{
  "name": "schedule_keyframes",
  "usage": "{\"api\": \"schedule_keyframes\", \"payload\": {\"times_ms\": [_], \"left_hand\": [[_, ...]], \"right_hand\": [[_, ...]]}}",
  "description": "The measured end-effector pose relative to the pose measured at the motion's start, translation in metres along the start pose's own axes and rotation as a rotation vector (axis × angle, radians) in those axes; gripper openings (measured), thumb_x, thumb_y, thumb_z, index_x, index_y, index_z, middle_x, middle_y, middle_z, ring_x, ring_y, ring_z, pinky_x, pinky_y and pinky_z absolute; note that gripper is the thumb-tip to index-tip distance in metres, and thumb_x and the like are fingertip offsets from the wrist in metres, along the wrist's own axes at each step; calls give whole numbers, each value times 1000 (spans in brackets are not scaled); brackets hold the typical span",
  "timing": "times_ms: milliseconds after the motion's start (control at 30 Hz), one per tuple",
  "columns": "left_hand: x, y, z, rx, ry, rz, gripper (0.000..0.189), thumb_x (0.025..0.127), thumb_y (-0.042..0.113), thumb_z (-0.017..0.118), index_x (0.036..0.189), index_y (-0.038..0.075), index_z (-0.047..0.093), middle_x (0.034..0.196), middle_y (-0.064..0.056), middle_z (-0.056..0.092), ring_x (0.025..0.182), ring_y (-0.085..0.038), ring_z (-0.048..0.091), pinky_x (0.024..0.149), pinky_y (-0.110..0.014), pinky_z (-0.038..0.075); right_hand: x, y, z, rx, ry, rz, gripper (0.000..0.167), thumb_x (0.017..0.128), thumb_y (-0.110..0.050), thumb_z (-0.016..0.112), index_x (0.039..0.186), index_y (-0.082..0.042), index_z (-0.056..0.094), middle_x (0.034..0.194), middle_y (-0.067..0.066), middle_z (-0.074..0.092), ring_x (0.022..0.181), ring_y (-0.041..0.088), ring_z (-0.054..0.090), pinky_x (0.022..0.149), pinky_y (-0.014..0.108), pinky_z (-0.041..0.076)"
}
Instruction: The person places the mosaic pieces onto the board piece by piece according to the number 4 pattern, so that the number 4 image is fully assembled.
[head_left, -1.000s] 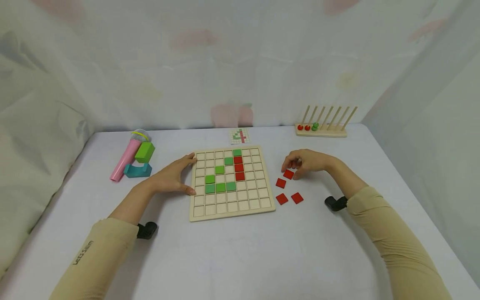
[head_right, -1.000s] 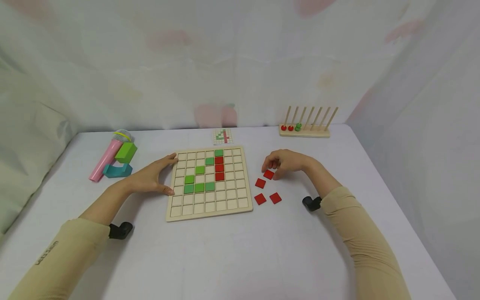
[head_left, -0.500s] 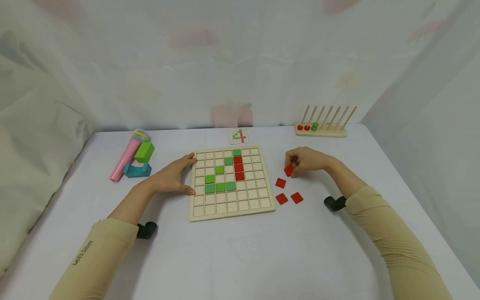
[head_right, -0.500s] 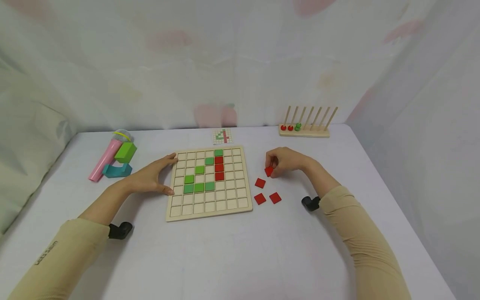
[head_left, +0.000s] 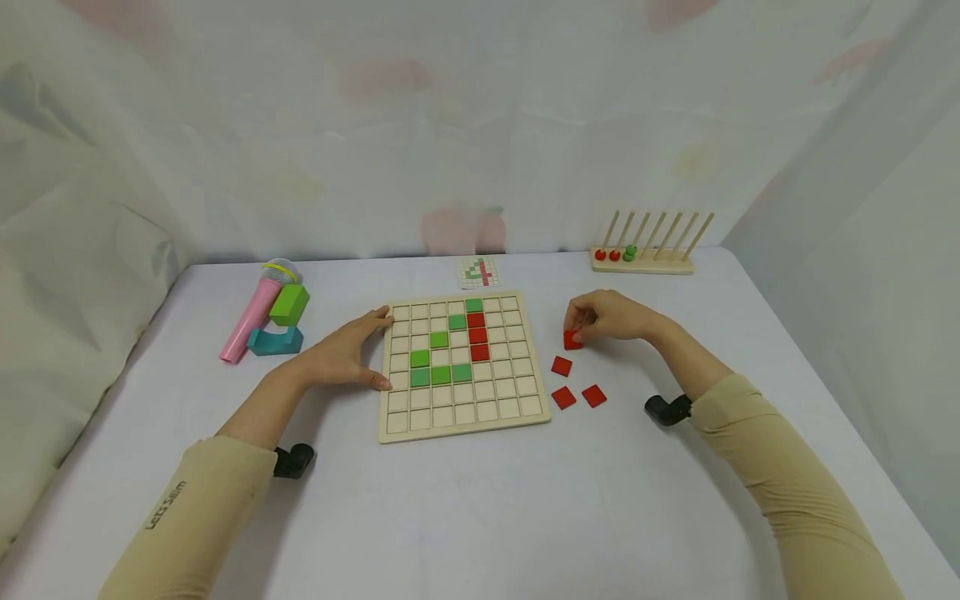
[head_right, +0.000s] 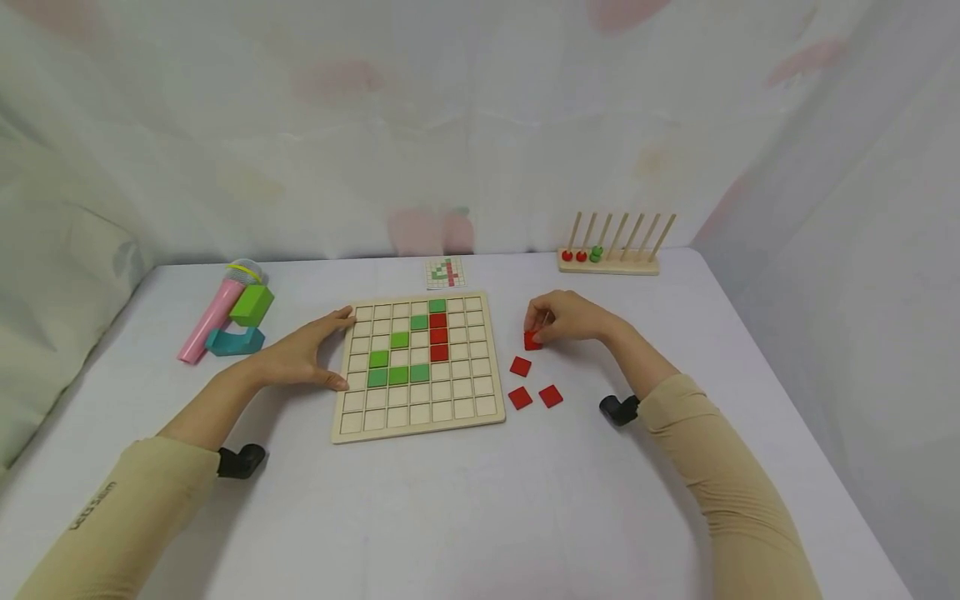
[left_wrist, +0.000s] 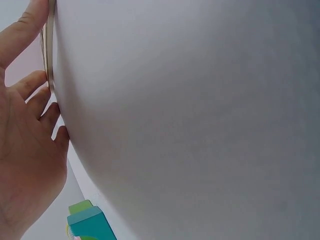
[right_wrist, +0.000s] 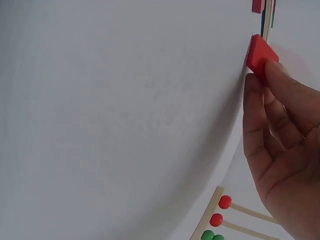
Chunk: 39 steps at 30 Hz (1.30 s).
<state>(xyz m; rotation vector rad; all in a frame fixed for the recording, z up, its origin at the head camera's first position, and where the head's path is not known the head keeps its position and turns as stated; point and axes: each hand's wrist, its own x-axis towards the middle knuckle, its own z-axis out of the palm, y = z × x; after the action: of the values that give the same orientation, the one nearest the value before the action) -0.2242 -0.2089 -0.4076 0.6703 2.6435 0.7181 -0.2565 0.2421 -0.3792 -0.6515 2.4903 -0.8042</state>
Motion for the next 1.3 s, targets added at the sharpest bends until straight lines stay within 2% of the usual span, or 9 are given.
{"api": "schedule_keyframes", "payload": {"times_ms": [400,867,1300], "left_hand": [[1,-2,0,4,0,1,111,68,42,88,153,1,29,167,-18,13,153,-44,14,123,-62,16],[0,-2,1,-7,1,1,112,68,43,88,153,1,29,167,-17,13,154,-43,13,124,-61,16],[0,-1,-1,-4,-7,-4,112,69,44,87,153,1,28,167,-18,12,154,-44,13,123,-62,16]], "right_hand": [[2,-24,7,31,70,5,16,86,-6,71,101,-11,73,88,5,70,84,16,60,77,27,49],[13,-46,25,66,78,-60,15,85,-8,73,100,-13,74,88,3,72,82,12,62,75,21,52],[25,-74,42,91,61,-124,14,87,-8,72,99,-14,75,93,3,75,85,13,66,78,24,55]]}}
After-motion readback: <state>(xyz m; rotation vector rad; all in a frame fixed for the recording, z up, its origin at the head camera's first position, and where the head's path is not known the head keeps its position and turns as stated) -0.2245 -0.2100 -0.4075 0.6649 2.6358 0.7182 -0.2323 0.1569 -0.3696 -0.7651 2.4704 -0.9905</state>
